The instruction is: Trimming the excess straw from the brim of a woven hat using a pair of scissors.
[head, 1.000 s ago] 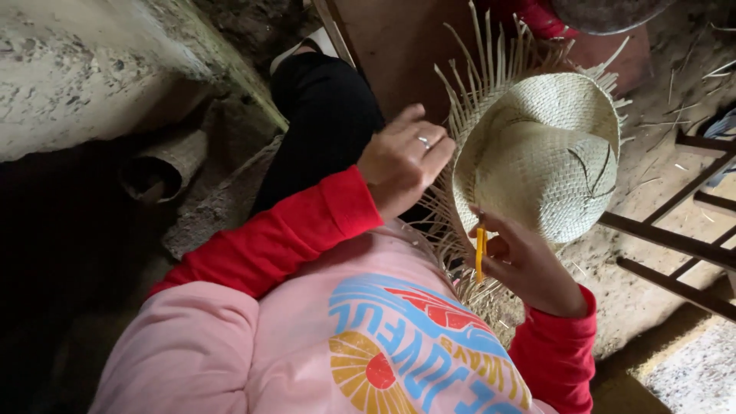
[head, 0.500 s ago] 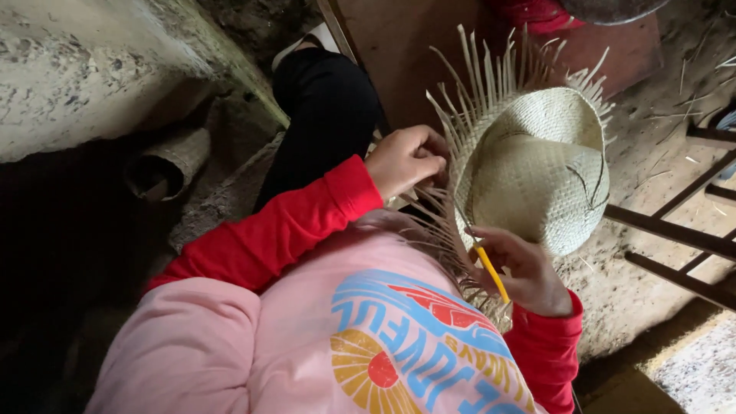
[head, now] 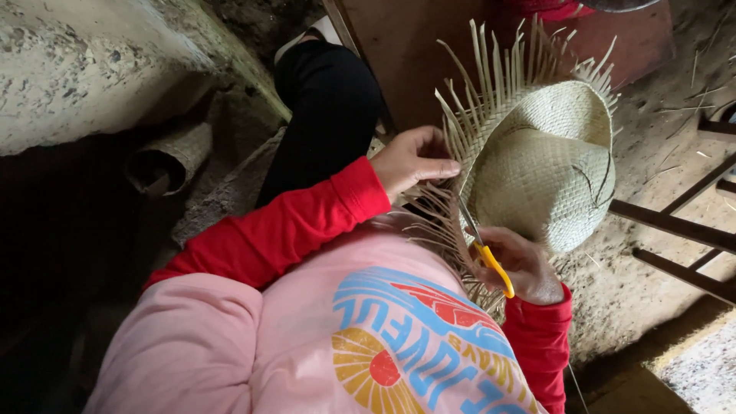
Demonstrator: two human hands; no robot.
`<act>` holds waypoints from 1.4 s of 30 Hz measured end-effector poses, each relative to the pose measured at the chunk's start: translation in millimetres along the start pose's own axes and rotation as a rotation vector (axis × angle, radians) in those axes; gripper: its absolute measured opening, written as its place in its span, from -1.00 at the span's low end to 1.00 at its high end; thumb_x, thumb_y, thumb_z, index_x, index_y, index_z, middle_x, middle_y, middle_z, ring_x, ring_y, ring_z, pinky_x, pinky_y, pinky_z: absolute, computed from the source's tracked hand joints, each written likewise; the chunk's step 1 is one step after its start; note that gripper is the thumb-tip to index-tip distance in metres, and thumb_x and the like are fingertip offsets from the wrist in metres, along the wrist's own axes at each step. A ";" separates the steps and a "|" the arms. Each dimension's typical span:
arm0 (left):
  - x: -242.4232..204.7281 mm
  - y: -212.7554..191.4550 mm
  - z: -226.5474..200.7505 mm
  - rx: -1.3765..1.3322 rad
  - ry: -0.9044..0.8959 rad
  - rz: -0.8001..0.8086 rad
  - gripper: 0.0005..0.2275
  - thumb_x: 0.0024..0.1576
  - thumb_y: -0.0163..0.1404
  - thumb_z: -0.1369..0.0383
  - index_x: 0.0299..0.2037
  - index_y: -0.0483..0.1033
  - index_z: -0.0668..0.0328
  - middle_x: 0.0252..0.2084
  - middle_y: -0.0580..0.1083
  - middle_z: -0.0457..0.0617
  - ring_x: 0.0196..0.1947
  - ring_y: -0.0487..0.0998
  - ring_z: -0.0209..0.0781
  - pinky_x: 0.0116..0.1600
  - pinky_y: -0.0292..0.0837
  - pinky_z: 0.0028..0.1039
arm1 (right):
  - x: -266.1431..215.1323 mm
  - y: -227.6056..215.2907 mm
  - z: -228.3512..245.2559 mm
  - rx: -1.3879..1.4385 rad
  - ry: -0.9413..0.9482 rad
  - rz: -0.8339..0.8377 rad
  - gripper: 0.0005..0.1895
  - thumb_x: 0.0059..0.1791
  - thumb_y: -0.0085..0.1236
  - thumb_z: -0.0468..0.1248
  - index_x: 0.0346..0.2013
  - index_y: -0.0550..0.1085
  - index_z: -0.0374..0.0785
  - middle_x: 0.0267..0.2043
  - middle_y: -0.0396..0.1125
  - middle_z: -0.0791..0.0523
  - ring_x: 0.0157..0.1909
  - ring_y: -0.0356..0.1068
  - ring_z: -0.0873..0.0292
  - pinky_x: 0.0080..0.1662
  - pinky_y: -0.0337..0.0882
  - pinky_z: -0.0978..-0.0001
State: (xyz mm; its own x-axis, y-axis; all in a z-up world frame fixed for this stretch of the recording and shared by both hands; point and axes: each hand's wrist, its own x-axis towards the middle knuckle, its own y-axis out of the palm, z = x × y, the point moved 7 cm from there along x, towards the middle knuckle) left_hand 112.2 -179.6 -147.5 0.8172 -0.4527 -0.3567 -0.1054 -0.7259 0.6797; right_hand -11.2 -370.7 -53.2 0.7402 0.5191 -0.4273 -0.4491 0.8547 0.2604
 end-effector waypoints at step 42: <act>-74.6 26.7 -122.2 1.082 0.880 -0.269 -0.94 0.09 0.28 0.29 -0.35 0.65 -0.16 -0.26 0.63 -0.30 -0.21 0.59 -0.30 0.09 0.20 -0.24 | 49.5 39.7 168.6 -1.312 0.046 0.002 -0.26 -0.09 0.27 -0.18 0.36 0.26 -0.11 -0.03 0.44 0.03 -0.39 0.50 0.16 -0.48 0.58 0.32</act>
State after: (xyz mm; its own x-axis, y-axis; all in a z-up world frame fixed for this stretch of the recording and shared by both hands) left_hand 117.7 -102.0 -24.4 0.9196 -0.0653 0.3875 0.0611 -0.9504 -0.3050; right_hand 91.9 -311.3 82.0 0.7331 0.4975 -0.4638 -0.6188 0.2051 -0.7583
